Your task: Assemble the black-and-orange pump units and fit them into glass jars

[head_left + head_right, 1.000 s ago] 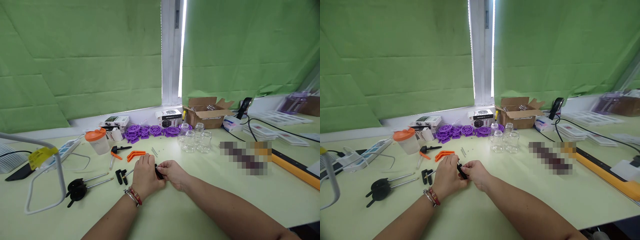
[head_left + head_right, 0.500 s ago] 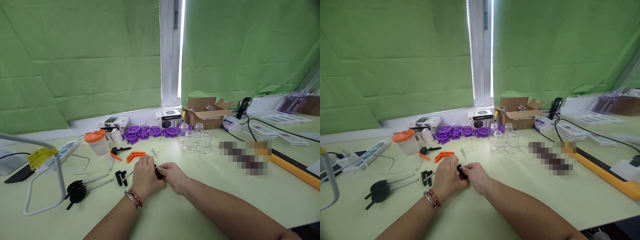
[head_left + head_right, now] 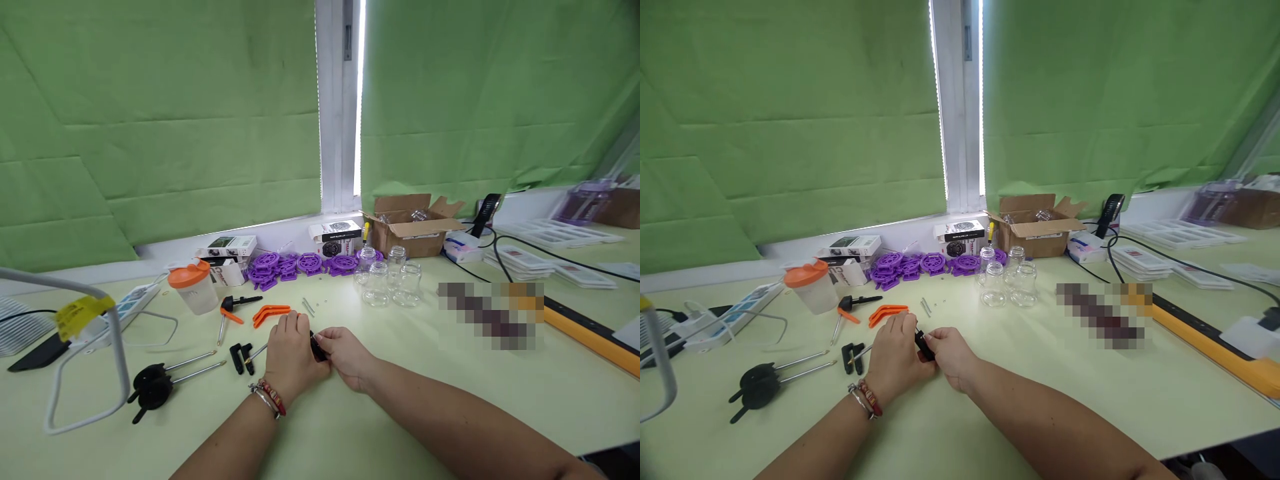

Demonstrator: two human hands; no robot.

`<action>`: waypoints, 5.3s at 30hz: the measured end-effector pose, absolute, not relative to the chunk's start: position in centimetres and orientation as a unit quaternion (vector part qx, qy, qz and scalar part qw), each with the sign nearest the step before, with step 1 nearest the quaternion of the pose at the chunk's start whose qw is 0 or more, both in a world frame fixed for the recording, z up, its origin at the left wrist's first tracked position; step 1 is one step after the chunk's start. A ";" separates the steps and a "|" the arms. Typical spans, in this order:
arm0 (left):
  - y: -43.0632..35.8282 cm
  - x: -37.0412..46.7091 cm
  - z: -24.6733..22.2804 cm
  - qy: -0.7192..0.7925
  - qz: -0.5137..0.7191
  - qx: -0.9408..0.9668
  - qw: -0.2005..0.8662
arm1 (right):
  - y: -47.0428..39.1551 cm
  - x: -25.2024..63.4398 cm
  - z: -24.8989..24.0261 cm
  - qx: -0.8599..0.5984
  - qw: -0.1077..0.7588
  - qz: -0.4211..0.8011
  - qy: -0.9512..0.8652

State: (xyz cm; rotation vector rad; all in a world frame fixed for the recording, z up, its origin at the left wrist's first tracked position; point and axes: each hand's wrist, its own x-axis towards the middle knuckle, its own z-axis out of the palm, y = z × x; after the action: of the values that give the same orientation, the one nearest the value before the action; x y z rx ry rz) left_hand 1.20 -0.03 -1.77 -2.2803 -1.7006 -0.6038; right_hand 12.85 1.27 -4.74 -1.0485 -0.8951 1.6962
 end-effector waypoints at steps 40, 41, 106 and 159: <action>0.1 0.8 -1.6 -0.577 -0.219 -0.781 0.096 | 1.8 13.0 -5.0 -0.395 0.470 0.719 -0.325; 0.1 0.8 -1.6 -0.575 -0.220 -0.782 0.098 | 1.8 13.0 -5.0 -0.398 0.469 0.719 -0.325; 0.0 0.9 -1.3 -0.577 -0.216 -0.784 0.080 | 2.2 13.3 -5.0 -0.399 0.453 0.729 -0.324; 0.0 0.9 -1.4 -0.579 -0.209 -0.784 0.078 | 1.5 13.3 -3.9 -0.416 0.448 0.719 -0.331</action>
State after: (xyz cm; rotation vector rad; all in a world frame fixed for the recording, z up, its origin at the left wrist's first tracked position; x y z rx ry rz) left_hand 0.87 0.04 -1.44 -2.3474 -1.7346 -0.6264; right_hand 13.32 1.55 -3.94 -1.0292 -0.8196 1.7802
